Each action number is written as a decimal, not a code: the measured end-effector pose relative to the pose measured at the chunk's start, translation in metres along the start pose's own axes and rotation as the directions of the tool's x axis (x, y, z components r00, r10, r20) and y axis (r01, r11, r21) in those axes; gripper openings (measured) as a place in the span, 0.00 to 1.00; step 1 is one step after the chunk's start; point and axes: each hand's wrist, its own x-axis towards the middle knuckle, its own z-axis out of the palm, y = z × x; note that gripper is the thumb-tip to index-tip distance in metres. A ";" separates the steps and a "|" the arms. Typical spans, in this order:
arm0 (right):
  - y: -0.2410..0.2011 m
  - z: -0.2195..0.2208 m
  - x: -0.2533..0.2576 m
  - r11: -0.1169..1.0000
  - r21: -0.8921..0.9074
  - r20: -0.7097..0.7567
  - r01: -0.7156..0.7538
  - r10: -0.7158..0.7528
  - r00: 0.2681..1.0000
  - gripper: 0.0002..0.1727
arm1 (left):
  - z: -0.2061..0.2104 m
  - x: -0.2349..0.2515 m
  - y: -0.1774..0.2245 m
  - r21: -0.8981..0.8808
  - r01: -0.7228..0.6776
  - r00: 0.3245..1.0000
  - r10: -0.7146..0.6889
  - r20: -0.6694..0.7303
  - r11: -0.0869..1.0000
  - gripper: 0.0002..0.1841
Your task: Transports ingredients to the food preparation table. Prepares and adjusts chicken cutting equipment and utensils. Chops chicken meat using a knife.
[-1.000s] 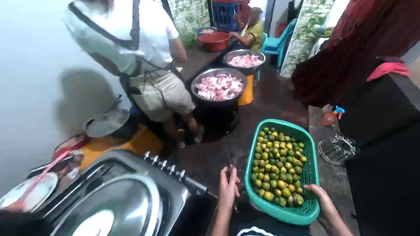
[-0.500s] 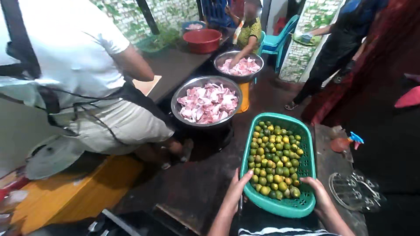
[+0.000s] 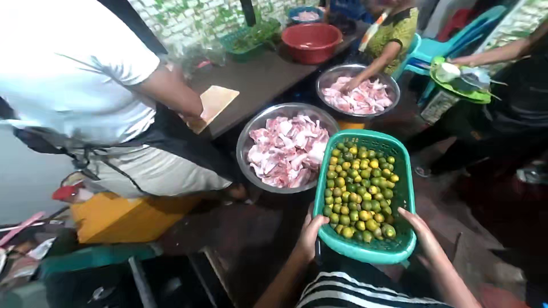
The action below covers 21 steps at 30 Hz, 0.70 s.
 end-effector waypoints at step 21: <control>-0.161 0.148 0.346 0.986 -0.126 0.353 0.105 -0.055 0.934 0.34 | 0.014 0.269 0.161 -0.234 -0.112 0.927 0.017 -0.376 0.966 0.14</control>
